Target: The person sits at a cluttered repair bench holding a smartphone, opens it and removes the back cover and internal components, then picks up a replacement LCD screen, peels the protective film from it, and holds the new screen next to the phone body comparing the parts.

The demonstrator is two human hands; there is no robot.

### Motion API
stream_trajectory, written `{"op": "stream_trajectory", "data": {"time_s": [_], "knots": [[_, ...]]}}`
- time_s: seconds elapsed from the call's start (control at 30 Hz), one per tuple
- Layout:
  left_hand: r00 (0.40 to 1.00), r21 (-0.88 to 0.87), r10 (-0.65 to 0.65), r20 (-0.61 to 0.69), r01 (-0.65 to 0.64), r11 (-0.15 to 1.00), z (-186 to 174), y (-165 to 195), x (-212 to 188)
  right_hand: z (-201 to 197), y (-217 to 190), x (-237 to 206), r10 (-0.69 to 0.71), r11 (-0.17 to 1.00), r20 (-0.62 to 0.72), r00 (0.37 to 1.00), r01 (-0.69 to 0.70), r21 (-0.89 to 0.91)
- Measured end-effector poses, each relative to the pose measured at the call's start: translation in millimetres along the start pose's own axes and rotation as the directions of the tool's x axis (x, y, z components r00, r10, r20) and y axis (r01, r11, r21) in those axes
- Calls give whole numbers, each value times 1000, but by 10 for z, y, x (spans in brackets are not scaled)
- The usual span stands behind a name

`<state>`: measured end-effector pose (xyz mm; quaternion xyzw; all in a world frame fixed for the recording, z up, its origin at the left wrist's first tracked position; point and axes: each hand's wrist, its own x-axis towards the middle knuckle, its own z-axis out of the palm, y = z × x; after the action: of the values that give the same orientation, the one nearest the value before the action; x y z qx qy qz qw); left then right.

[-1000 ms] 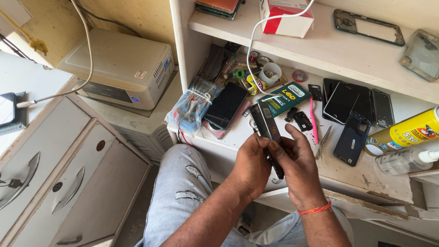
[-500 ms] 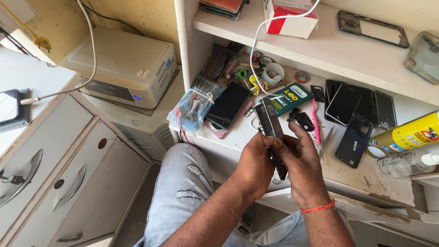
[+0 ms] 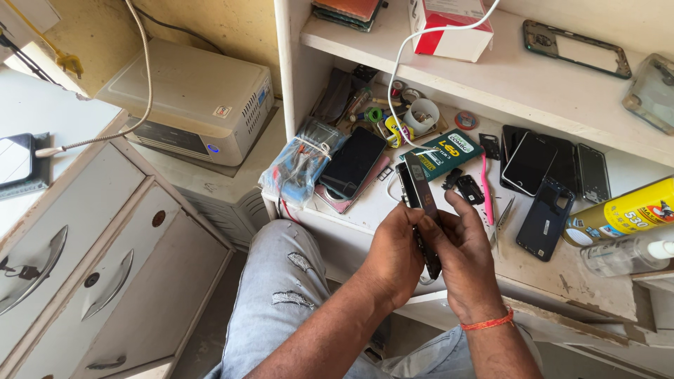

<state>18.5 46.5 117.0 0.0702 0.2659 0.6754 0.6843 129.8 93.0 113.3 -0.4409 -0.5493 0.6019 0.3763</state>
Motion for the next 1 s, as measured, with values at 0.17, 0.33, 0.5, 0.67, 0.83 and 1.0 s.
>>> {"op": "stream_trajectory", "data": {"time_s": [0.17,0.33,0.5,0.67,0.83,1.0], "knots": [[1000,0,-25,-9,25,1000,-28,-12,15,11,3,-40,-5,1000,-6,1000,5,1],[999,-18,-28,-16,28,999,-8,-12,8,33,-4,-56,-31,1000,-10,999,31,-3],[998,-25,-51,-47,50,998,-14,-6,2,68,9,-84,7,999,-44,999,-9,-47],[1000,-101,7,13,-6,995,-85,-45,35,48,67,-93,-92,994,43,995,94,-49],[998,-202,40,56,-28,979,-115,-95,69,37,138,-109,-188,965,24,982,190,-179],[999,-186,-22,-23,18,982,-122,-78,43,36,171,-134,-171,938,-30,985,154,-311]]}}
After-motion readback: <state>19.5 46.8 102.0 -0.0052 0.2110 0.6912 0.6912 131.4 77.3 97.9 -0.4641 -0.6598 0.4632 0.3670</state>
